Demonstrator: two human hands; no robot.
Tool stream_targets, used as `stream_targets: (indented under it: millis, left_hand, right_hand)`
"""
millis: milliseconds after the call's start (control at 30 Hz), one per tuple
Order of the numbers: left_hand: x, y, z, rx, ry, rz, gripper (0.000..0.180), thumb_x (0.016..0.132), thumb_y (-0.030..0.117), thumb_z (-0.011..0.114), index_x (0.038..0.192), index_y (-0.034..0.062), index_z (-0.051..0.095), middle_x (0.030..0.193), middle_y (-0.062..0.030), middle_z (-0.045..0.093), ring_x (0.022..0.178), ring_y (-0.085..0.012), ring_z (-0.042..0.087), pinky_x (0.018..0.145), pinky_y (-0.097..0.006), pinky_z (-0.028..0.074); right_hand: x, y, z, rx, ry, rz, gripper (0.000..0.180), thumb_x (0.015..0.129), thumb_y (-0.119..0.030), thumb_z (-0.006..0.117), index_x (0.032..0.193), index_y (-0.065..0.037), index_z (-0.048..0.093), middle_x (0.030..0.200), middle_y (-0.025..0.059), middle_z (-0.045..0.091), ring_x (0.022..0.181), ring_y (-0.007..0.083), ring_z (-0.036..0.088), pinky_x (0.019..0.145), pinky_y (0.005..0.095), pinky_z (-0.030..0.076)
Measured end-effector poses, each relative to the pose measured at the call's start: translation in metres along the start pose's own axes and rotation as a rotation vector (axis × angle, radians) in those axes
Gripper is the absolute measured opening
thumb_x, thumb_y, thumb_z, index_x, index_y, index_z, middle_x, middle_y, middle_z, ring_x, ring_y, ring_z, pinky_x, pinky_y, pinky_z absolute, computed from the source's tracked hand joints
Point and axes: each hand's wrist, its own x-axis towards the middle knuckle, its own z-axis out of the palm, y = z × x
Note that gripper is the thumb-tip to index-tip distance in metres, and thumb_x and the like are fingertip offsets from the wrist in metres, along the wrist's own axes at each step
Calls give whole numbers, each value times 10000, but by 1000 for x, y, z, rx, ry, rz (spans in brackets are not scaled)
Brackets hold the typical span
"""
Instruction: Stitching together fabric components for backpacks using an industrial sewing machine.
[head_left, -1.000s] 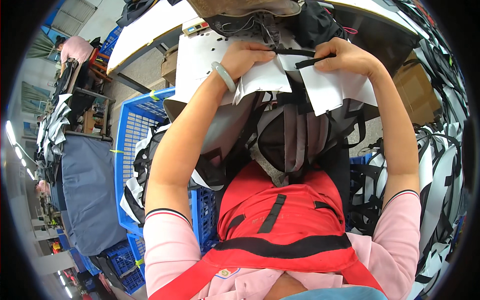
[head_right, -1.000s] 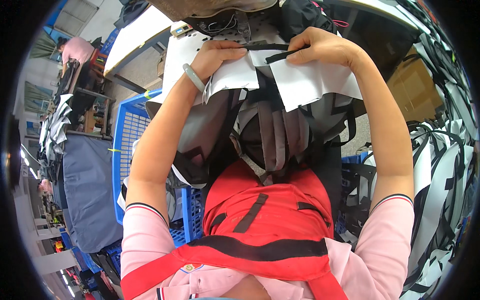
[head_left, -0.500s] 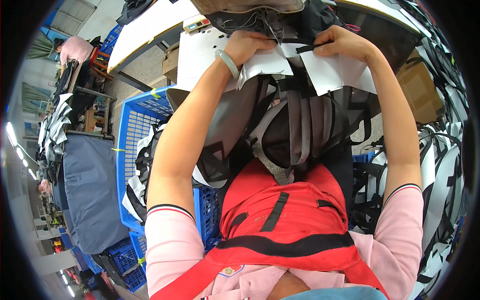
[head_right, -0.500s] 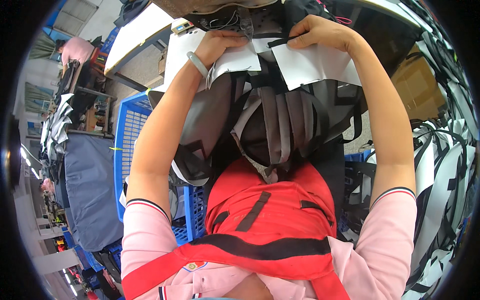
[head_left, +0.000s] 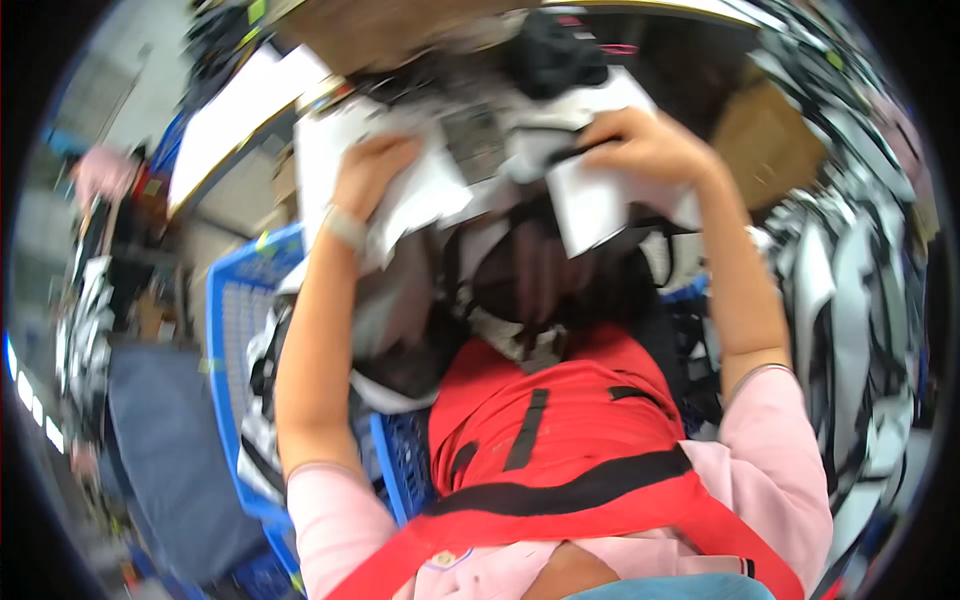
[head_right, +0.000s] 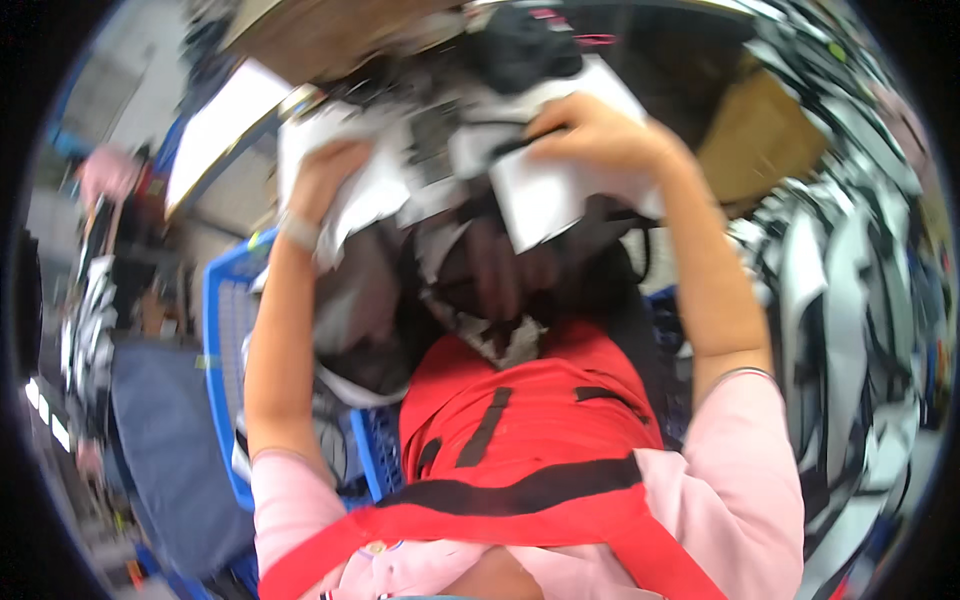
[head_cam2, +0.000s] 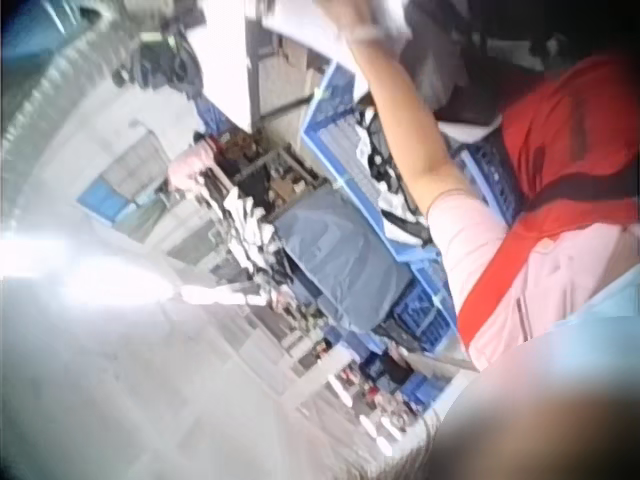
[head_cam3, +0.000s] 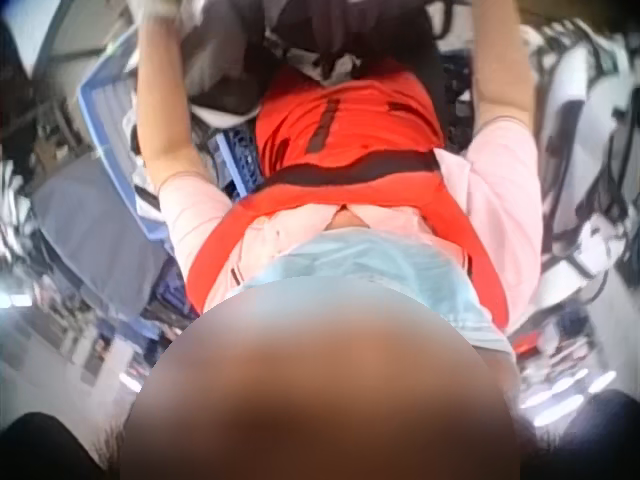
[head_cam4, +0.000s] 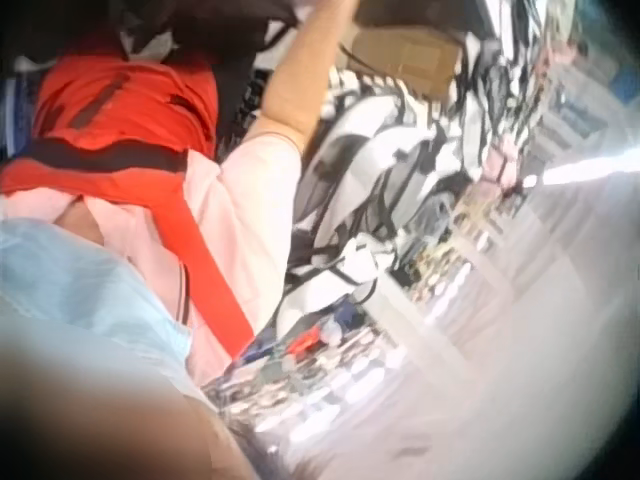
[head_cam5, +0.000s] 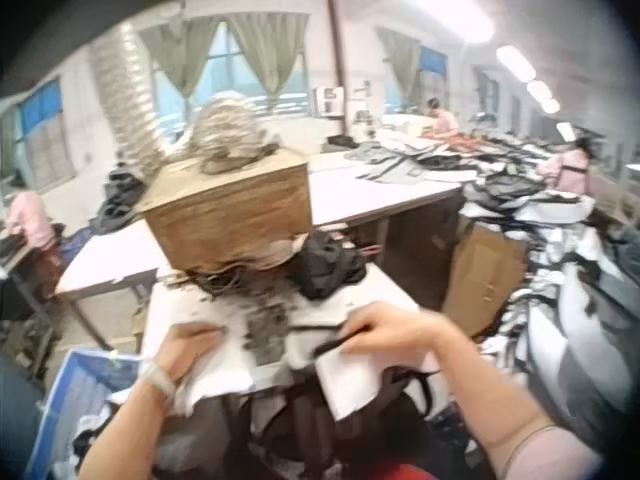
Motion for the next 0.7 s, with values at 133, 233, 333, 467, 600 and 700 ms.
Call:
stream_targets:
  millis: [133, 233, 333, 467, 600, 700]
  left_hand:
    - [-74, -7, 27, -23, -200, -75, 279, 781, 159, 661, 976, -40, 680, 828, -17, 639, 755, -95, 554, 681, -239, 453]
    - [-126, -28, 56, -1, -441, 18, 184, 770, 95, 677, 879, -51, 658, 796, -49, 639, 762, -127, 584, 708, -262, 473]
    - [-153, -71, 87, 149, -574, 89, 203, 773, 121, 691, 889, -43, 661, 822, -131, 672, 768, -207, 643, 720, -301, 497]
    - [-167, -130, 118, 279, -621, 88, 232, 748, 167, 701, 890, -17, 686, 804, -189, 681, 758, -306, 675, 711, -360, 515]
    - [-155, -165, 142, 182, -540, 8, 217, 741, 172, 691, 850, -15, 679, 739, -136, 678, 695, -226, 655, 672, -330, 500]
    - [-145, -178, 147, 178, -594, -54, 199, 745, 168, 690, 835, -9, 674, 696, -84, 658, 657, -152, 614, 640, -301, 480]
  right_hand:
    - [-90, -15, 66, -75, 147, -119, 184, 760, -132, 664, 921, -45, 681, 904, 108, 617, 923, 270, 575, 817, 355, 473]
    - [-148, -45, 90, -131, 290, -66, 148, 761, -139, 677, 885, -58, 674, 887, 70, 601, 876, 256, 564, 781, 355, 465]
    - [-189, -77, 67, -128, 558, 4, 121, 769, -139, 688, 851, -52, 670, 843, 67, 591, 873, 246, 567, 769, 346, 462]
    - [-257, -136, 12, 158, 1103, 161, 119, 833, -86, 682, 929, -17, 675, 876, 5, 638, 780, 88, 571, 737, 281, 470]
    - [-331, -205, -87, 42, 1516, 71, 287, 871, -226, 651, 1072, -21, 638, 1009, 0, 619, 973, 98, 526, 916, 254, 377]
    - [-405, -248, -186, -1, 1653, -67, 246, 924, -248, 567, 1023, -32, 631, 923, 54, 664, 733, 148, 615, 638, 284, 504]
